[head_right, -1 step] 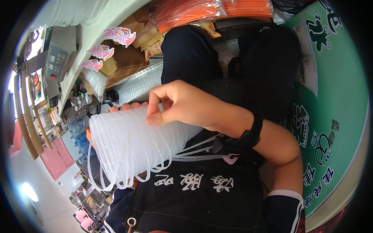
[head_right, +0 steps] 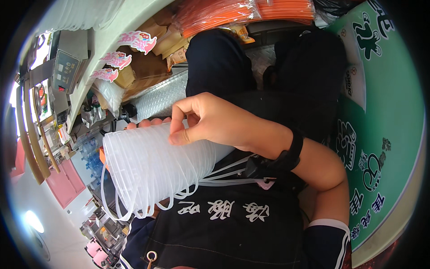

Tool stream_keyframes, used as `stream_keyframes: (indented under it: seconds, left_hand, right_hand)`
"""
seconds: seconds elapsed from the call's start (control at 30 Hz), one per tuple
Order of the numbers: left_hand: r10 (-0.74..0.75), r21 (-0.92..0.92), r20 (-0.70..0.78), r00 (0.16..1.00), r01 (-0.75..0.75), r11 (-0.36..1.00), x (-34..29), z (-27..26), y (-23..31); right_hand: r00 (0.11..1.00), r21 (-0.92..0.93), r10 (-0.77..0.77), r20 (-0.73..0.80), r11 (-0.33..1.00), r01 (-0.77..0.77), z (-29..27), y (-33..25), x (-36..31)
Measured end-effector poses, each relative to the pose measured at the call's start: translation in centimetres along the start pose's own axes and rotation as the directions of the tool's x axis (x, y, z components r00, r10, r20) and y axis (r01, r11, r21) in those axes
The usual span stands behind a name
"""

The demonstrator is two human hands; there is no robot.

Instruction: The person organizes a stack of clear plastic cups by separating them and then restacking them on a counter.

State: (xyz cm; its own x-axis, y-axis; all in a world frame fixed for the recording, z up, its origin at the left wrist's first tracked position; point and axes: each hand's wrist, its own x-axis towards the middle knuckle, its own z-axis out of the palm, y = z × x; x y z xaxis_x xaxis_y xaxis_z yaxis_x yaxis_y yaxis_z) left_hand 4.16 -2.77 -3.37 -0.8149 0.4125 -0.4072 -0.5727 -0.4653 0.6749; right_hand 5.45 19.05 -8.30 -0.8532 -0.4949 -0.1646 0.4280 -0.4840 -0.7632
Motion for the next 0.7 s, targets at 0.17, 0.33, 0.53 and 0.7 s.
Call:
stream_keyframes:
  seconds: [0.17,0.33,0.53,0.7]
  left_hand:
    - [0.000,0.008,-0.005,1.000,0.000,1.000,0.11,0.10,0.17]
    - [-0.002,0.009,-0.016,1.000,0.002,1.000,0.09,0.31,0.28]
    - [-0.003,0.014,-0.032,0.999,0.004,1.000,-0.14,0.52,0.26]
    - [0.000,0.020,-0.041,0.999,0.001,1.000,-0.34,0.73,0.51]
  right_hand:
    - [0.998,0.005,0.028,0.053,1.000,-0.028,-0.40,-0.33,-0.15]
    - [0.999,0.003,0.027,0.034,1.000,-0.027,-0.38,-0.32,-0.22]
    - [0.998,-0.015,-0.032,-0.051,0.999,0.031,0.05,0.16,-0.56]
    - [0.981,-0.067,-0.174,-0.080,0.983,0.169,0.50,0.12,-0.28]
